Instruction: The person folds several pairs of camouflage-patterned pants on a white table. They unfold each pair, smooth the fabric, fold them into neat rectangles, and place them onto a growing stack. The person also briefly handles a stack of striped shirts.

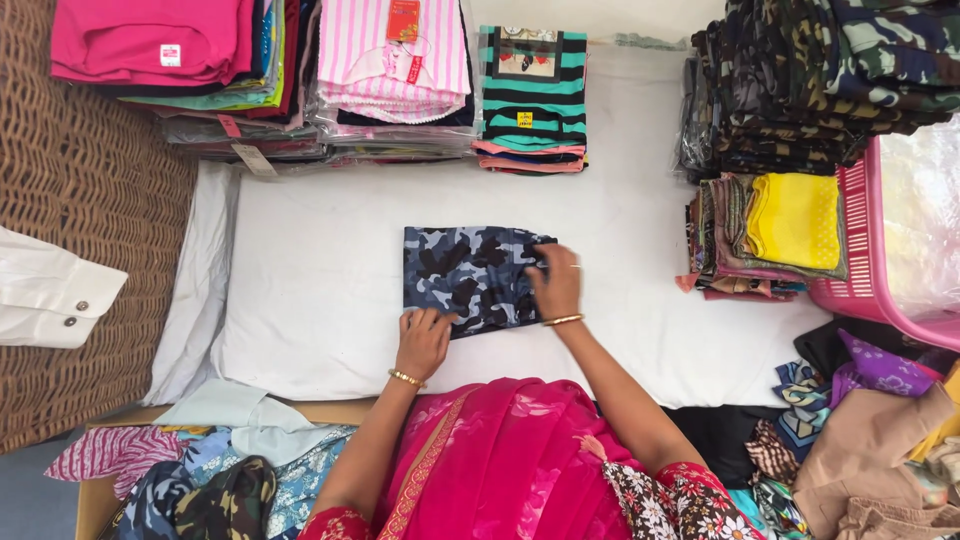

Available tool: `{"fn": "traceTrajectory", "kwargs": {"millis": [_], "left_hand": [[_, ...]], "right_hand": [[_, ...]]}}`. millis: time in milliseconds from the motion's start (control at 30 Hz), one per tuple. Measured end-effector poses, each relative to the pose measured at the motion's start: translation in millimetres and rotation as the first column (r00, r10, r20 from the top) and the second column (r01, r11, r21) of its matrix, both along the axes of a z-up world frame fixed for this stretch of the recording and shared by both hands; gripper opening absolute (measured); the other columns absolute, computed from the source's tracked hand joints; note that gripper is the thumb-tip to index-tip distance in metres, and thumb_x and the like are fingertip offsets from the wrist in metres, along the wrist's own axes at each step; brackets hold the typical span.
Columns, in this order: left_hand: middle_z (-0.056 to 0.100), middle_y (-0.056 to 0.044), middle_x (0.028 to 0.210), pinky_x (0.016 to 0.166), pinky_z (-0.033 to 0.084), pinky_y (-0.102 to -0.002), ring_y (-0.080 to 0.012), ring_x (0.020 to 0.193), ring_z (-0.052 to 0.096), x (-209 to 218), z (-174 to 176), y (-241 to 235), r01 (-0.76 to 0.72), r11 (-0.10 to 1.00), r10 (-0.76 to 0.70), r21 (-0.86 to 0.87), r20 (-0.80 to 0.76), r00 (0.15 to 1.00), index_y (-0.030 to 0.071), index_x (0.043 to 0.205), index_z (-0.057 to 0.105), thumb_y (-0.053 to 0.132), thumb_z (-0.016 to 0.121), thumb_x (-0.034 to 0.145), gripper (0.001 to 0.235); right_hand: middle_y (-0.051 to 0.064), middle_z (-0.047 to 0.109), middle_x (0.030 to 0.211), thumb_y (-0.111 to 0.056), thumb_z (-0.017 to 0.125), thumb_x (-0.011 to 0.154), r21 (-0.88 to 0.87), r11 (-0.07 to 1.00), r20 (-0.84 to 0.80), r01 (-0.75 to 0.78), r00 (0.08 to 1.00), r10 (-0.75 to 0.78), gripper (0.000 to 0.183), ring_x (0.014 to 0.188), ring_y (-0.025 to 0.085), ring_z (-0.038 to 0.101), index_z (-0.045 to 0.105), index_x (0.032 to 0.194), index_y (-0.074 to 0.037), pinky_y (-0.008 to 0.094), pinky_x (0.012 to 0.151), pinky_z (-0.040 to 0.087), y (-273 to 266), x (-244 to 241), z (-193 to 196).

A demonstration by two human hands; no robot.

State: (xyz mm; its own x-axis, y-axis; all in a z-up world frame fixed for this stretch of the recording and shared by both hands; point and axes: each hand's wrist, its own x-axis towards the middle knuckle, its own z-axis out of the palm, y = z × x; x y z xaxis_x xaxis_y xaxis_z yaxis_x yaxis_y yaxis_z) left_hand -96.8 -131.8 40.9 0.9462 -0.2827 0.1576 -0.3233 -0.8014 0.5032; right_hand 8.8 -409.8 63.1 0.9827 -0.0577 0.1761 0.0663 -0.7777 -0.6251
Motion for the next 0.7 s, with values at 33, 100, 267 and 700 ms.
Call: {"fn": "traceTrajectory", "kwargs": {"millis": [33, 100, 267, 700], "left_hand": [[0.057, -0.003, 0.115, 0.105, 0.039, -0.047, -0.0254, 0.112, 0.055, 2, -15, -3, -0.039, 0.998, 0.039, -0.039, 0.015, 0.999, 0.02, 0.13, 0.063, 0.016, 0.063, 0.094, 0.037], [0.054, -0.006, 0.127, 0.111, 0.037, -0.048, -0.0285, 0.123, 0.051, 21, -19, -13, -0.049, 0.996, 0.048, -0.075, -0.006, 0.999, 0.019, 0.138, 0.059, 0.018, 0.062, 0.096, 0.042], [0.029, -0.01, 0.161, 0.12, 0.018, -0.058, -0.0333, 0.151, 0.024, 47, -11, -14, 0.015, 0.998, -0.005, 0.056, -0.179, 0.984, 0.023, 0.155, 0.039, 0.039, 0.062, 0.094, 0.067], [-0.004, -0.001, 0.172, 0.125, -0.002, -0.059, -0.0259, 0.158, -0.007, 55, 7, -8, 0.232, 0.913, -0.026, 0.337, -0.518, 0.855, 0.042, 0.161, 0.014, 0.077, 0.068, 0.074, 0.108]], "right_hand": [[0.013, 0.063, 0.131, -0.029, 0.073, 0.092, 0.017, 0.981, 0.139, -0.196, 0.972, 0.192, 0.041, 0.129, 0.033, 0.054, 0.063, 0.129, -0.012, 0.048, 0.11, 0.043, 12, -6, 6], [0.011, 0.059, 0.139, -0.033, 0.072, 0.091, -0.079, 0.953, 0.092, -0.292, 0.95, 0.298, 0.048, 0.135, 0.032, 0.049, 0.061, 0.133, -0.013, 0.05, 0.113, 0.038, 37, -18, -10], [0.008, 0.042, 0.157, -0.049, 0.07, 0.085, -0.331, 0.772, -0.168, -0.543, 0.839, 0.518, 0.07, 0.149, 0.028, 0.031, 0.052, 0.145, -0.016, 0.057, 0.117, 0.019, 23, -25, -35], [0.006, 0.059, 0.137, -0.022, 0.079, 0.072, -0.388, 0.748, -0.015, -0.539, 0.815, 0.58, 0.052, 0.129, 0.025, 0.053, 0.066, 0.121, -0.016, 0.048, 0.108, 0.036, -60, -40, -19]]}}
